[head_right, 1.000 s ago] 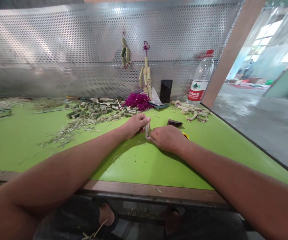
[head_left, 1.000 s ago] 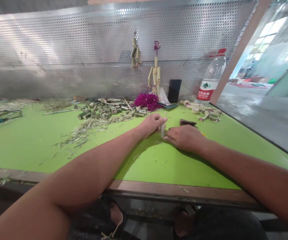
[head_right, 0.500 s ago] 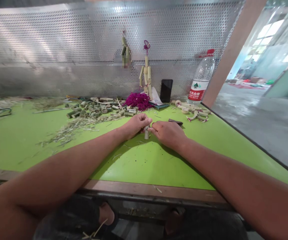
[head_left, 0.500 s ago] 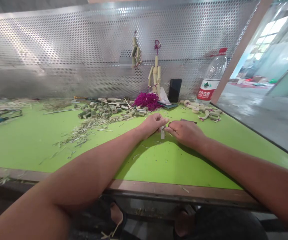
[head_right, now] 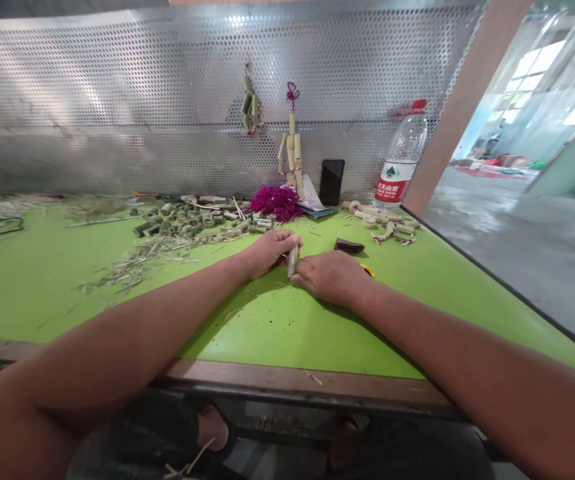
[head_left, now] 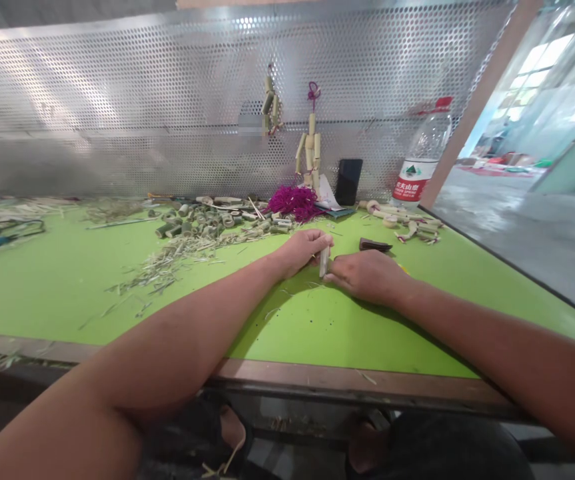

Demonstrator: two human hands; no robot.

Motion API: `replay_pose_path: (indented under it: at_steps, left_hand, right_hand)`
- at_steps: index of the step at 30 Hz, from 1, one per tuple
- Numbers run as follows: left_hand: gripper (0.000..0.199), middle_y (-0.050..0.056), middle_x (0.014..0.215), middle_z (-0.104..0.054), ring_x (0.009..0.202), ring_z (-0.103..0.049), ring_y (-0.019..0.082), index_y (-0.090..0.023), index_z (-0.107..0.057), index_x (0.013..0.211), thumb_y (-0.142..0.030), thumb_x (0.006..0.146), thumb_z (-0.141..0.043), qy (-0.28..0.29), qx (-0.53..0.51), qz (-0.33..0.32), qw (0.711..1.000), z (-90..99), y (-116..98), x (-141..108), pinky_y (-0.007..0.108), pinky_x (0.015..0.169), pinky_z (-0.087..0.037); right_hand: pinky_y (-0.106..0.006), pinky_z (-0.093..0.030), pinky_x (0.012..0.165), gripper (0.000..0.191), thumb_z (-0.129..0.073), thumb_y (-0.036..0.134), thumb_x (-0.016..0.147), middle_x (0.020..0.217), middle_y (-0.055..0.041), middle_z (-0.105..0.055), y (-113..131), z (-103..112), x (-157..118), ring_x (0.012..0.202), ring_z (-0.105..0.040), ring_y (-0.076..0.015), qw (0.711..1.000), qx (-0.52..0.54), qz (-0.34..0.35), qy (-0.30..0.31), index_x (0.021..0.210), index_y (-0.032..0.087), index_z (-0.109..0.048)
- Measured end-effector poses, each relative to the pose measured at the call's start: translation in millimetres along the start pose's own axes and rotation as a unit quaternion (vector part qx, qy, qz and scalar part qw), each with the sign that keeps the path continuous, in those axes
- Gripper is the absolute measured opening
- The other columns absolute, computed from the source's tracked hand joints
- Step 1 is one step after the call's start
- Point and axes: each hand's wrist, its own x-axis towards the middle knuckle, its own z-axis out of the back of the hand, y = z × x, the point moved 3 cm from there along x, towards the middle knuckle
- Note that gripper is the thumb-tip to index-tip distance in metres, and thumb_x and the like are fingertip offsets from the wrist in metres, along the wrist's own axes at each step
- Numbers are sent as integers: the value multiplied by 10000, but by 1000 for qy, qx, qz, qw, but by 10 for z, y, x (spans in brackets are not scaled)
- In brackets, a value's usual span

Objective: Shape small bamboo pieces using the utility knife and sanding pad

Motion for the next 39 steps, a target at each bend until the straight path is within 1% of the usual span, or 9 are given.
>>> replay_pose_path:
  at_steps: [2,7,9,21,28,31,34,36,39]
  left_hand:
    - [229,-9,648,-597,497,-483,72,-144,-581,799,-356,885,-590,-2,10,-2,1000,1,0,-3,206,482,-374]
    - [326,-28,612,-542,481,-430,70,-157,-588,785,-474,859,-610,12,74,-11,997,20,49,12,212,464,-343]
    - [329,-33,610,-527,478,-417,66,-163,-571,764,-476,853,-614,10,76,-12,997,27,61,19,211,466,-339]
    - [256,-34,571,-538,435,-377,51,-156,-569,750,-381,863,-614,-9,63,-3,998,-11,6,-6,204,439,-272]
    - [263,-32,576,-543,441,-382,54,-156,-566,751,-389,866,-605,-2,74,-7,997,-13,-9,-22,202,441,-288]
    - [267,-18,626,-577,468,-419,58,-154,-581,779,-407,861,-610,-13,81,-7,997,-2,0,-23,200,456,-317]
    - [277,-11,650,-591,479,-424,59,-151,-586,784,-416,861,-609,-22,94,-14,995,10,-3,-24,201,459,-317]
    - [288,-17,637,-581,472,-414,59,-151,-591,787,-428,861,-607,-22,106,-15,994,15,-13,-28,201,459,-314]
    - [296,-33,599,-555,466,-414,59,-153,-590,780,-437,859,-610,-18,117,-15,993,13,-37,-37,201,468,-320]
  right_hand:
    - [-284,-223,559,439,-342,472,1003,852,-63,-724,1,8,-11,676,-600,-181,1000,1,-1,-8,956,201,-684]
    - [-286,-222,561,478,-318,495,1005,810,-48,-693,-95,71,-20,662,-564,-175,993,36,-95,-66,860,198,-663]
    - [-288,-220,564,474,-316,489,1006,821,-47,-691,-112,77,-12,672,-556,-179,991,36,-110,-70,853,196,-656]
    - [-297,-232,564,457,-335,470,1005,756,-50,-683,-96,68,1,620,-545,-173,996,37,-65,-40,850,196,-667]
    - [-291,-266,566,495,-309,484,1010,783,-65,-705,-83,61,6,621,-574,-176,998,28,-47,-16,869,184,-676]
    - [-284,-268,560,463,-327,474,1009,818,-62,-721,-10,35,-17,653,-603,-178,1000,15,-3,18,904,194,-680]
    - [-282,-249,555,431,-335,453,1014,879,-56,-733,45,30,-47,699,-623,-182,999,-2,34,23,934,199,-675]
    - [-279,-238,555,442,-336,465,1014,880,-53,-731,36,38,-55,690,-614,-176,999,6,32,16,925,196,-675]
    - [-282,-231,560,473,-335,492,1009,816,-55,-712,-39,67,-47,644,-576,-165,999,30,-24,-22,874,185,-668]
